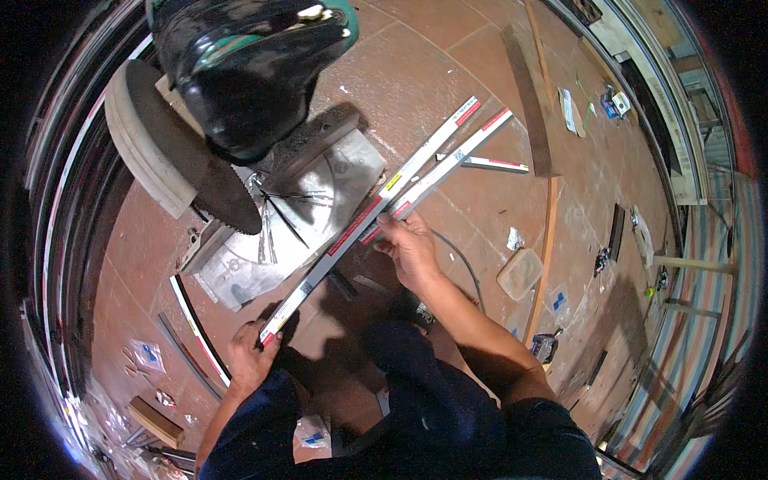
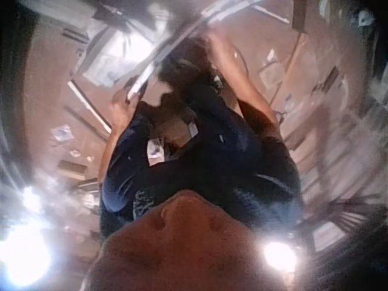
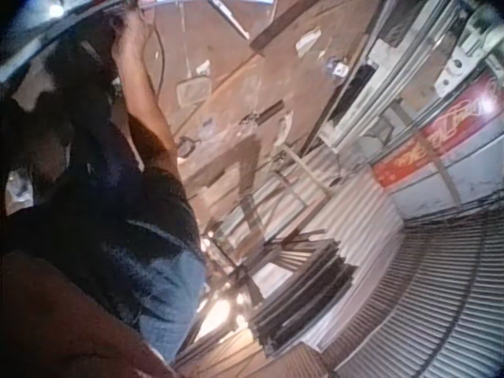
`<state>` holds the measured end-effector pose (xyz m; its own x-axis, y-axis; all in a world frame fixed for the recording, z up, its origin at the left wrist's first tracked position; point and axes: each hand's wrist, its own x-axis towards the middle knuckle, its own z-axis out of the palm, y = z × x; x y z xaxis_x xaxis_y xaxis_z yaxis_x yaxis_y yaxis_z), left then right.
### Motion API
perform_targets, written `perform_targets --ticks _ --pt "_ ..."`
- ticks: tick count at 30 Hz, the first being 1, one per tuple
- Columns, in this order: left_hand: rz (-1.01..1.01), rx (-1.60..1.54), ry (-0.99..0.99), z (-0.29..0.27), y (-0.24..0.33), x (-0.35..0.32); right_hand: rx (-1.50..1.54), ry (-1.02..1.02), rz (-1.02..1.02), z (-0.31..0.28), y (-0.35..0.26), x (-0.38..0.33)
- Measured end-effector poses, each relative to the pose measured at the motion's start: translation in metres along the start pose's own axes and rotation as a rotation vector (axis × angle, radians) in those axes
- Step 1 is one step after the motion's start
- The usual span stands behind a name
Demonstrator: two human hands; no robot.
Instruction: The person uses a miter saw to cut several aluminum frame profiles to length. After cutting, the person carries the pieces to a workbench and fits them into a rectangular window frame structure, aligning the corners.
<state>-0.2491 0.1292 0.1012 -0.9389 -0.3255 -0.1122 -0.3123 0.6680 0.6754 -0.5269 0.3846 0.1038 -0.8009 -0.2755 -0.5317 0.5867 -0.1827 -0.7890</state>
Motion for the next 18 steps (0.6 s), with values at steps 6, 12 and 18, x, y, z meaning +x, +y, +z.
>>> perform_targets --ticks 6,12,18 --pt "-0.007 -0.007 0.035 0.004 -0.004 0.003 0.004 -0.1 -0.044 -0.003 -0.003 0.006" --pt "0.06 0.065 0.013 0.005 -0.011 0.0 0.051 -0.126 -0.039 -0.014 0.013 0.012" --pt "0.045 0.05 0.015 0.01 -0.011 -0.003 0.119 -0.126 -0.043 -0.002 0.004 0.004"
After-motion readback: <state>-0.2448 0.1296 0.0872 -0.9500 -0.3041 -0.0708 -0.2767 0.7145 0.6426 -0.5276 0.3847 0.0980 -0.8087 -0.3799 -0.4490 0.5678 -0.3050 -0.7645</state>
